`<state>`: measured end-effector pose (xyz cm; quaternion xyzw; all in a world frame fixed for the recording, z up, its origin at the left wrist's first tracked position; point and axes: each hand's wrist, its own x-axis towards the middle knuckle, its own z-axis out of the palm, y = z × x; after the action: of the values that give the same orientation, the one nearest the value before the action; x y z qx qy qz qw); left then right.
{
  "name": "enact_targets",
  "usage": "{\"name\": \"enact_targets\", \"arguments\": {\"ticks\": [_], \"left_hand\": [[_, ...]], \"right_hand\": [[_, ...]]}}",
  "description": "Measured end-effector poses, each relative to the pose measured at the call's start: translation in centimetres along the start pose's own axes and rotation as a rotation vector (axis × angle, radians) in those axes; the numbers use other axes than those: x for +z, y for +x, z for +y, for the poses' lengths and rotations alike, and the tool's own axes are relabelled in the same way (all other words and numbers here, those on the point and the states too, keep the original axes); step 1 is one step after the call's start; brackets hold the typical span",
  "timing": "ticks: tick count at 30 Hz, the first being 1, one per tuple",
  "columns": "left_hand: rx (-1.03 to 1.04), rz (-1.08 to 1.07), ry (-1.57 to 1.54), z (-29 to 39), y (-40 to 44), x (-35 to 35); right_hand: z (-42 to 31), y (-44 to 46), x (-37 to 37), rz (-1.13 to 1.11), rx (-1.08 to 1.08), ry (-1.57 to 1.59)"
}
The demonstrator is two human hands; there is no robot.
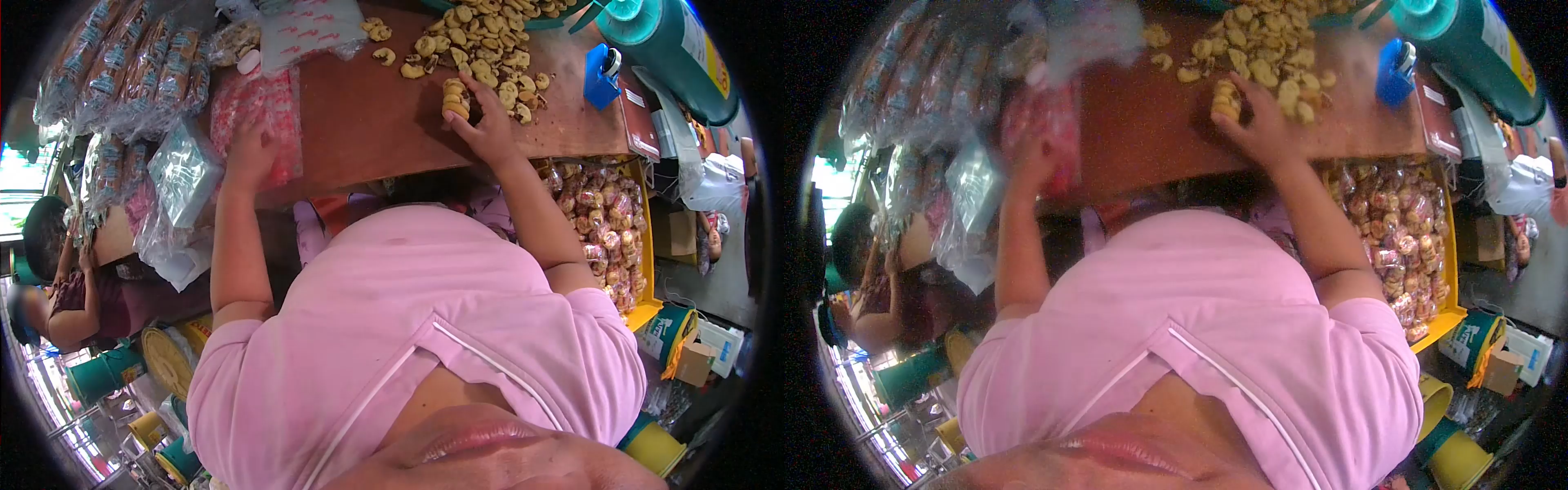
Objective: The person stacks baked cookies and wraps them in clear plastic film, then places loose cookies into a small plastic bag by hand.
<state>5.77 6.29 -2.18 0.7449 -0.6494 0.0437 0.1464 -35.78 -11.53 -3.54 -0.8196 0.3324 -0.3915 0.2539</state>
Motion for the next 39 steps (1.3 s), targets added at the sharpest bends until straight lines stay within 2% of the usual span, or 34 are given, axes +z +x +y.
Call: {"name": "enact_targets", "arguments": {"ticks": [3, 6, 9, 12, 14, 19, 23, 26, 28, 29, 31, 35, 39], "left_hand": [[-0.121, -0.008, -0.220, -1.3, -0.3, 1.2], [-0.063, -0.036, 0.037, 2.2, -0.2, -1.7], [-0.036, 0.006, 0.096, 1.8, -0.3, -0.7], [-0.078, 0.057, -0.145, 0.0, -0.1, -0.1], [-0.066, 0.044, -0.151, -0.8, 0.1, -0.2], [-0.179, 0.011, 0.038, 2.6, 0.1, -2.3], [-0.064, 0.128, 0.006, -2.4, 0.7, 1.3], [-0.034, 0.083, -0.023, -3.9, 1.4, 1.2], [-0.071, 0.019, 0.069, -2.4, 1.6, -0.2], [-0.106, -0.012, 0.170, 0.6, 1.5, -1.8], [-0.141, -0.019, 0.192, 1.7, 1.6, -2.4], [-0.079, 0.033, -0.038, -5.1, 2.9, 1.4], [-0.029, 0.027, -0.012, -4.9, 3.0, 0.8]], "right_hand": [[0.0, -0.1, 0.0, 0.013, -0.018, -0.023], [-0.8, 0.1, -0.3, 0.005, -0.010, -0.013], [-0.6, 0.0, -0.1, 0.011, -0.031, -0.013], [-0.5, -0.1, -0.2, 0.020, -0.042, -0.030], [-0.4, 0.0, -0.2, 0.022, -0.046, -0.032], [-0.6, 0.1, -0.3, 0.010, -0.067, -0.008], [-1.4, 0.0, -0.6, 0.022, -0.046, -0.035], [-0.9, 0.1, -0.3, 0.038, -0.089, -0.040], [-1.3, 0.2, -0.5, 0.017, -0.064, -0.007], [-1.5, 0.2, -0.5, 0.006, -0.051, 0.009], [-1.3, 0.1, -0.4, 0.021, -0.052, 0.003], [-1.6, 0.1, -0.5, 0.015, -0.019, 0.003], [-0.6, 0.2, -0.3, 0.018, -0.058, -0.005]]}}
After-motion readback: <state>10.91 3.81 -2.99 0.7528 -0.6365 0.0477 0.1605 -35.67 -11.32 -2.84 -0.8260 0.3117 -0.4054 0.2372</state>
